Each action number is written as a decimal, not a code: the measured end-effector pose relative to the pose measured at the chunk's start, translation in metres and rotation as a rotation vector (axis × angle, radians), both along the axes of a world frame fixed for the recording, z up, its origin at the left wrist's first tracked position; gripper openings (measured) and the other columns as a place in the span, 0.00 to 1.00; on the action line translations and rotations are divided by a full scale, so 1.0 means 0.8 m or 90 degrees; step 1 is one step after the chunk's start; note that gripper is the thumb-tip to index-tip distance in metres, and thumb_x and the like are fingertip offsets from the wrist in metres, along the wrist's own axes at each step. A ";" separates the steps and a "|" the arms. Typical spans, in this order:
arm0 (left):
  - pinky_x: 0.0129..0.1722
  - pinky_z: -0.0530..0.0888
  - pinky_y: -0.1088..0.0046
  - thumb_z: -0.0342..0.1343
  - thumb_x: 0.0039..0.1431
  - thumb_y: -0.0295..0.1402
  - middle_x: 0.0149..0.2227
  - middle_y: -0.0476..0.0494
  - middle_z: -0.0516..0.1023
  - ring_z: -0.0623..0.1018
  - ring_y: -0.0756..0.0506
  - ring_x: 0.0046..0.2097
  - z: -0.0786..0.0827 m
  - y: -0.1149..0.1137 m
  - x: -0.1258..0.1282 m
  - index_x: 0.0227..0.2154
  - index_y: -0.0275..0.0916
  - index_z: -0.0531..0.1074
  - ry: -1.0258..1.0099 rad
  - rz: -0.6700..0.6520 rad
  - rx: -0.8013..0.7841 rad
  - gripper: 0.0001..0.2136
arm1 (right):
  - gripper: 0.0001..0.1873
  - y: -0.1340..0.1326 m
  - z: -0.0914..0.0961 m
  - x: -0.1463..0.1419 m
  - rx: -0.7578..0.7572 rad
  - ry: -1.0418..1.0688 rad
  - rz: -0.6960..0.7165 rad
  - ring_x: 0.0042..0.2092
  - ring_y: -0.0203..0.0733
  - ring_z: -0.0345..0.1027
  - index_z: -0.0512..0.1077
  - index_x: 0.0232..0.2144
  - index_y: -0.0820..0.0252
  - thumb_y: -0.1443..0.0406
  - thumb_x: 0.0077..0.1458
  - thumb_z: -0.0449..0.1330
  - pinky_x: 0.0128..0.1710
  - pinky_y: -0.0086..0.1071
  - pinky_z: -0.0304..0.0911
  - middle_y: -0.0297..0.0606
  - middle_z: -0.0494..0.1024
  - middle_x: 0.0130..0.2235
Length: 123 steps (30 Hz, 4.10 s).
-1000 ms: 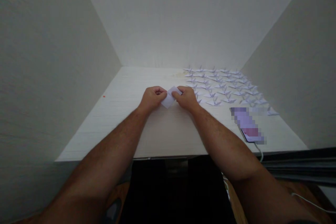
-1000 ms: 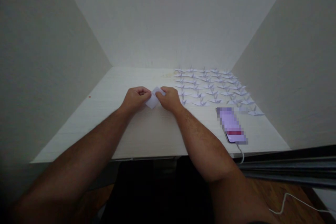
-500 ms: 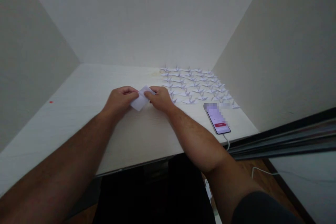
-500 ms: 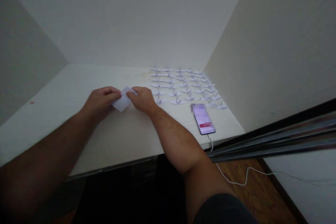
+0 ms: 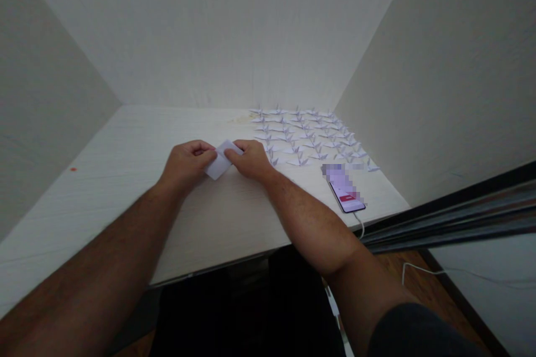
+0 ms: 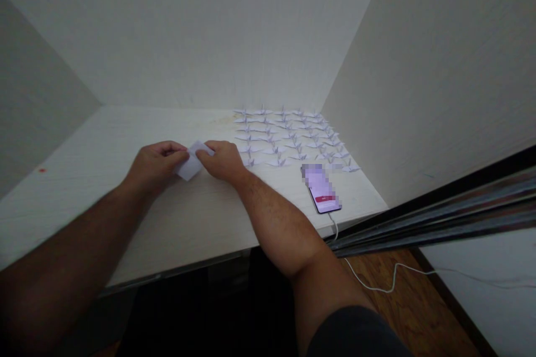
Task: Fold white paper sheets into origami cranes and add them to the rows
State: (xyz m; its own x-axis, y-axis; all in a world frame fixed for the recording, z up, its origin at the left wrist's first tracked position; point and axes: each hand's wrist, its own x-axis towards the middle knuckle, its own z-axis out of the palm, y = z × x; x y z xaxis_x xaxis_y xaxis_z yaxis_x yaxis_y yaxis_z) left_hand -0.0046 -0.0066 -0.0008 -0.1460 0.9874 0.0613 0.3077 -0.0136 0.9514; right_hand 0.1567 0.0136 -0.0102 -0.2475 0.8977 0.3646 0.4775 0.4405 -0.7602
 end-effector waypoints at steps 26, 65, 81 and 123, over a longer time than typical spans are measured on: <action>0.21 0.62 0.75 0.59 0.38 0.32 0.18 0.51 0.68 0.67 0.51 0.21 -0.004 0.004 -0.006 0.19 0.37 0.69 -0.149 -0.034 -0.037 0.06 | 0.15 -0.002 -0.011 0.001 -0.080 0.148 0.108 0.25 0.32 0.70 0.80 0.41 0.58 0.62 0.54 0.58 0.25 0.26 0.63 0.34 0.80 0.31; 0.27 0.70 0.70 0.61 0.37 0.31 0.23 0.43 0.75 0.75 0.47 0.26 0.000 0.001 -0.010 0.19 0.35 0.71 -0.359 -0.172 -0.125 0.06 | 0.12 -0.007 -0.006 0.001 -0.137 0.227 0.115 0.25 0.34 0.69 0.81 0.30 0.57 0.67 0.42 0.59 0.27 0.29 0.65 0.32 0.77 0.23; 0.22 0.62 0.76 0.61 0.43 0.34 0.19 0.51 0.70 0.67 0.52 0.23 -0.003 0.004 -0.017 0.21 0.37 0.73 -0.045 -0.058 0.003 0.06 | 0.08 -0.006 0.001 -0.002 -0.347 0.215 0.093 0.18 0.30 0.63 0.71 0.21 0.62 0.62 0.43 0.63 0.16 0.24 0.58 0.34 0.74 0.19; 0.29 0.68 0.72 0.68 0.37 0.33 0.25 0.47 0.77 0.73 0.49 0.26 -0.016 0.007 -0.013 0.24 0.35 0.76 -0.270 -0.092 -0.022 0.10 | 0.11 -0.011 -0.006 -0.003 -0.112 0.076 0.031 0.20 0.31 0.63 0.72 0.19 0.62 0.62 0.49 0.59 0.21 0.25 0.54 0.34 0.73 0.18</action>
